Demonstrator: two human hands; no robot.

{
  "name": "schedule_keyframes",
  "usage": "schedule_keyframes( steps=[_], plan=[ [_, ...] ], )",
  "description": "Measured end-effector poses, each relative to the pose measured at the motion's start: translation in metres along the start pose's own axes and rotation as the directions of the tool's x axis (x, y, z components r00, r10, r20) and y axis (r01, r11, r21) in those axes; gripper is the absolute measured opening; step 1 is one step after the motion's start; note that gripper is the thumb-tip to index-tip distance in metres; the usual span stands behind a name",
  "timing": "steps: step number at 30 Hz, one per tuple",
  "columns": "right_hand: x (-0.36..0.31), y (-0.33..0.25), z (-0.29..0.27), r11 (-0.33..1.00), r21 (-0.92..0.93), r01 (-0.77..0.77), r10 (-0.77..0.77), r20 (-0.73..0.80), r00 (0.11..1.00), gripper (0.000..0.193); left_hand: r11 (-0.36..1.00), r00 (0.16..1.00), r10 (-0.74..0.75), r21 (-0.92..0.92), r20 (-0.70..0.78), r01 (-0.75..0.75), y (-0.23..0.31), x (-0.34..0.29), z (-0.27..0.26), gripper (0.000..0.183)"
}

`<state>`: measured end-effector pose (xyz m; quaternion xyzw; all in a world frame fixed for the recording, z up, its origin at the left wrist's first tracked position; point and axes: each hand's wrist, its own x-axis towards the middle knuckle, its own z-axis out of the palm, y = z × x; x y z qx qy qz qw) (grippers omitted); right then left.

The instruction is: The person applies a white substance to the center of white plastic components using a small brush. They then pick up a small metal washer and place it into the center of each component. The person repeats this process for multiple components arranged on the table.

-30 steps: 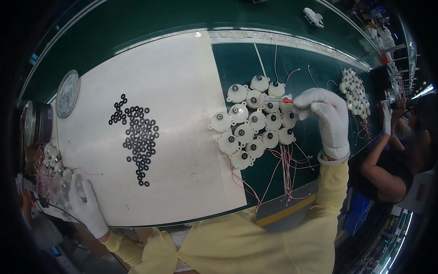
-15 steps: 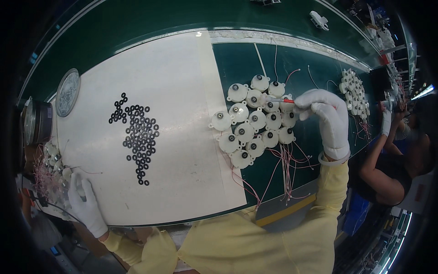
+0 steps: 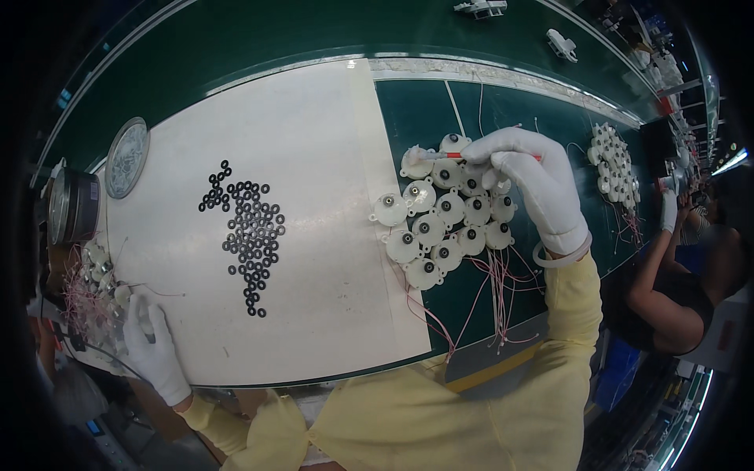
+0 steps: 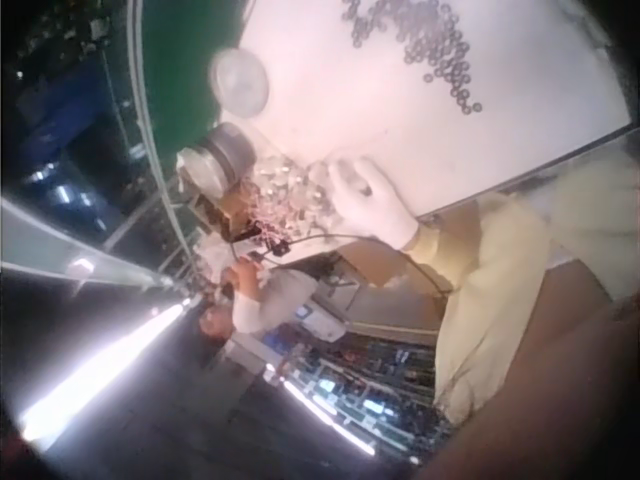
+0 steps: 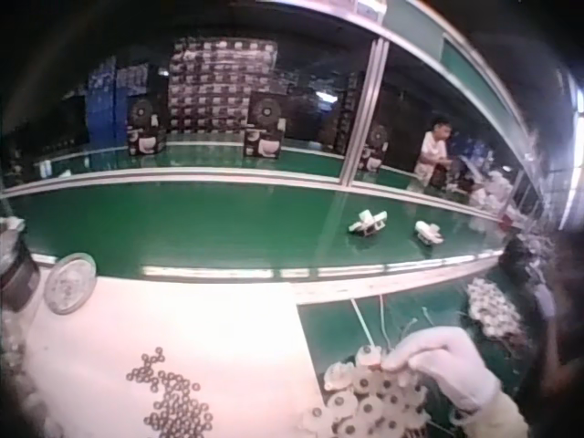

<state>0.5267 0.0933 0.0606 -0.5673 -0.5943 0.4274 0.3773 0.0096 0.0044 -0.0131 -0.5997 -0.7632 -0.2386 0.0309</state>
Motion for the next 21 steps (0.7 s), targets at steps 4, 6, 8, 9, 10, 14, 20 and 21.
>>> schedule_keyframes(
  steps=[4,6,8,9,10,14,20,21],
  plan=[
    [-0.004,0.004,-0.004,1.000,-0.003,0.018,-0.018,-0.009,1.000,0.029,1.000,1.000,-0.006,0.000,0.001,0.006,0.004,0.000,-0.001,0.037],
    [-0.008,0.005,-0.008,1.000,-0.007,0.030,-0.031,-0.039,0.999,0.030,1.000,1.000,0.018,-0.009,-0.015,-0.018,0.001,0.000,0.000,0.038],
    [-0.013,0.005,-0.011,0.999,-0.007,0.048,-0.049,-0.060,0.997,0.030,0.999,0.999,0.037,0.004,-0.020,-0.037,-0.001,0.000,0.001,0.038],
    [-0.015,0.004,-0.012,0.998,-0.003,0.059,-0.060,-0.067,0.996,0.031,0.999,0.999,0.047,0.012,-0.022,-0.047,-0.002,0.000,0.001,0.038],
    [-0.018,0.003,-0.011,0.997,0.001,0.071,-0.070,-0.073,0.995,0.032,0.999,0.999,0.046,0.011,-0.019,-0.045,-0.002,0.000,0.000,0.038],
    [-0.029,-0.018,0.011,0.995,-0.077,0.067,-0.079,-0.171,0.982,0.047,1.000,1.000,0.015,0.005,-0.010,-0.015,0.000,-0.001,-0.001,0.038],
    [-0.036,-0.022,0.029,1.000,0.008,0.022,-0.020,-0.215,0.976,0.054,1.000,1.000,0.023,-0.014,-0.019,-0.023,0.001,0.000,0.001,0.038],
    [-0.033,-0.022,0.030,1.000,-0.007,0.015,-0.016,-0.200,0.980,0.054,0.999,0.999,0.038,-0.010,-0.030,-0.038,0.001,0.000,0.001,0.038]
  ],
)
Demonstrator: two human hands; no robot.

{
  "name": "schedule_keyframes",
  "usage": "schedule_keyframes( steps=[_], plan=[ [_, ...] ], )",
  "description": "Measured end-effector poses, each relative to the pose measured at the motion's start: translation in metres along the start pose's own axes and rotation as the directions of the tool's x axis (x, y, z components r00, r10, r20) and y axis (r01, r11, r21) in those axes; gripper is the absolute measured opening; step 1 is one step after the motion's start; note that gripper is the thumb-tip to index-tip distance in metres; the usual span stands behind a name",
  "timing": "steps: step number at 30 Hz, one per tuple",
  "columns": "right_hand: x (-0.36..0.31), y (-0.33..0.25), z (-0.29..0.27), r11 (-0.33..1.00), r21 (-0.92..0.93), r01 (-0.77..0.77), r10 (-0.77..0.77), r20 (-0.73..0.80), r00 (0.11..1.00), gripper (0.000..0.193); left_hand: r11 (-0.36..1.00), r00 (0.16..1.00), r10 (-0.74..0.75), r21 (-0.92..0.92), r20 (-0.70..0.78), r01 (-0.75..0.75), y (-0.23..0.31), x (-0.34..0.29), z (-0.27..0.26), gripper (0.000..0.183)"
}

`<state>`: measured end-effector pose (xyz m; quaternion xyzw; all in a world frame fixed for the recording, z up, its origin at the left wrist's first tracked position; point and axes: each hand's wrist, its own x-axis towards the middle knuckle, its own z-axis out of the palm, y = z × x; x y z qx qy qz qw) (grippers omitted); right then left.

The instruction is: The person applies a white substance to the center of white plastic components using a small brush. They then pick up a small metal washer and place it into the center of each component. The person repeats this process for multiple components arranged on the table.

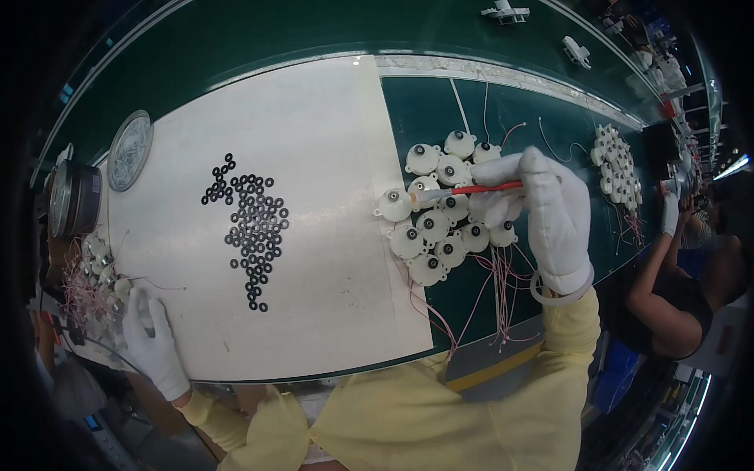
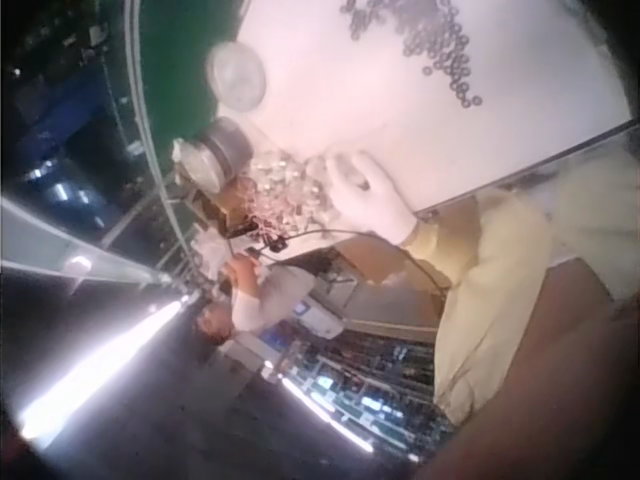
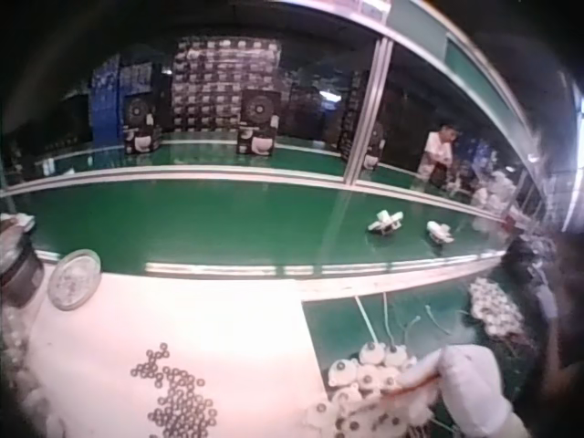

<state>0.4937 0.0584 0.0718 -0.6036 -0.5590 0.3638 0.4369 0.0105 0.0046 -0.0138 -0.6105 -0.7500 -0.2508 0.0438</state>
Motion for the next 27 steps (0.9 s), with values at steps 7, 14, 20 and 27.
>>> schedule_keyframes(
  steps=[7,14,20,27],
  plan=[
    [0.006,0.008,-0.001,0.999,-0.035,-0.002,0.001,-0.043,0.999,0.052,0.999,0.999,-0.043,0.003,0.017,0.043,0.004,0.000,-0.002,0.039],
    [0.006,0.009,0.002,0.999,-0.033,-0.006,0.005,-0.037,0.999,0.050,1.000,1.000,0.012,0.009,-0.016,-0.011,-0.005,-0.001,0.002,0.040],
    [0.007,0.011,0.002,0.999,-0.022,-0.027,0.027,-0.018,0.999,0.047,0.999,0.999,-0.040,0.003,0.015,0.040,-0.002,-0.001,0.000,0.040],
    [0.008,0.013,-0.001,0.998,-0.036,-0.045,0.045,-0.005,0.999,0.046,1.000,1.000,-0.019,-0.005,0.003,0.019,-0.003,0.000,0.000,0.039]
  ],
)
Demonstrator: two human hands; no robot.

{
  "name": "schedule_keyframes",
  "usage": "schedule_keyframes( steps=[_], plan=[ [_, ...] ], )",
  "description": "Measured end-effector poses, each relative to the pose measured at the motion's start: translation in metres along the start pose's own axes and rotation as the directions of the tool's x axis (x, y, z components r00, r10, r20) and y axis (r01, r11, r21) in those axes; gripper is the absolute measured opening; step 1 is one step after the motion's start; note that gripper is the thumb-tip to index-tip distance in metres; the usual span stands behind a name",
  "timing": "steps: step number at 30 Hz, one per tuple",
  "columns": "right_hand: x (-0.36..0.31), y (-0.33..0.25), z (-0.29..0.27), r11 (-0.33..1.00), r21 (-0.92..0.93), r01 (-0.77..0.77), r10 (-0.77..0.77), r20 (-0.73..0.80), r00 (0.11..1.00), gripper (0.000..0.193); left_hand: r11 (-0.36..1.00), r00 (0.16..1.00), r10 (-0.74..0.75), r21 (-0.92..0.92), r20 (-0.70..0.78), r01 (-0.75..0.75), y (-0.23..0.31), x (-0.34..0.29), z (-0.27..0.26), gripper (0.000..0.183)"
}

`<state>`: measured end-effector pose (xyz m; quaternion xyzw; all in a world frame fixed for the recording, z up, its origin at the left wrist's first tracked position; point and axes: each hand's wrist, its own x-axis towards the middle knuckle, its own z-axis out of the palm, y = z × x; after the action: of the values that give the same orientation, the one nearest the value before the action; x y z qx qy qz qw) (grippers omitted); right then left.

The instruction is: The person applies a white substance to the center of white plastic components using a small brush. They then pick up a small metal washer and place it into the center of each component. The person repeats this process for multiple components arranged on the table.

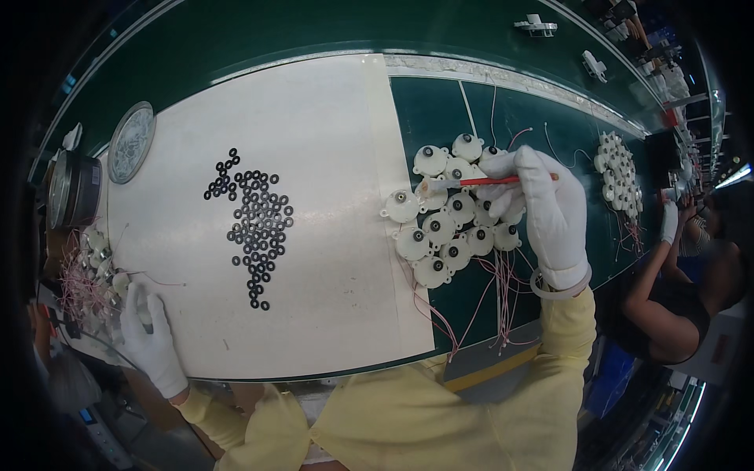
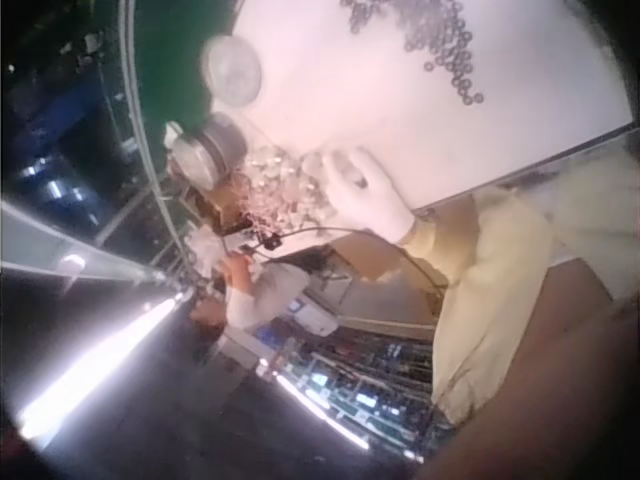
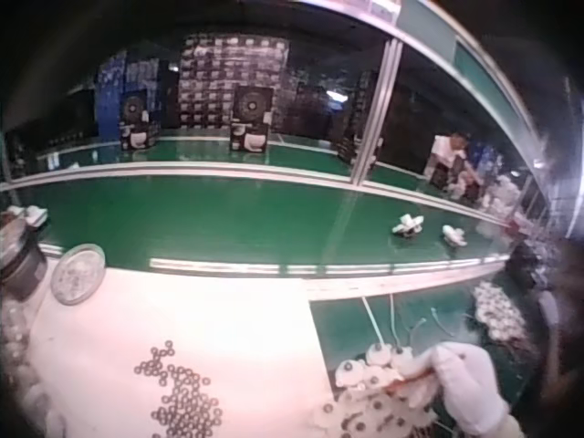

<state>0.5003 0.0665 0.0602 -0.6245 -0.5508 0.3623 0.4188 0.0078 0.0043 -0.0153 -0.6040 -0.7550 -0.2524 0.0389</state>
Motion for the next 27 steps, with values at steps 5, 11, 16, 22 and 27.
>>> schedule_keyframes(
  steps=[5,11,16,22,27],
  plan=[
    [-0.001,-0.002,-0.002,0.999,-0.039,0.010,-0.009,0.028,1.000,0.047,1.000,1.000,0.018,0.004,-0.004,-0.018,-0.001,0.000,0.000,0.039],
    [-0.003,-0.003,-0.005,0.997,-0.068,0.021,-0.019,0.025,0.999,0.047,1.000,1.000,-0.010,-0.021,0.002,0.010,0.001,0.000,0.000,0.039],
    [-0.004,-0.002,-0.007,0.997,-0.083,0.001,0.001,0.014,1.000,0.046,1.000,1.000,-0.017,-0.010,0.011,0.018,0.003,0.000,-0.001,0.039],
    [-0.005,-0.004,-0.008,0.996,-0.089,0.003,-0.004,-0.003,1.000,0.046,1.000,1.000,0.022,-0.019,-0.018,-0.022,0.000,-0.001,0.001,0.039],
    [-0.009,-0.003,-0.010,0.998,-0.054,0.020,-0.021,-0.025,0.999,0.045,1.000,1.000,-0.008,0.006,-0.003,0.008,0.003,0.000,0.000,0.039]
  ],
)
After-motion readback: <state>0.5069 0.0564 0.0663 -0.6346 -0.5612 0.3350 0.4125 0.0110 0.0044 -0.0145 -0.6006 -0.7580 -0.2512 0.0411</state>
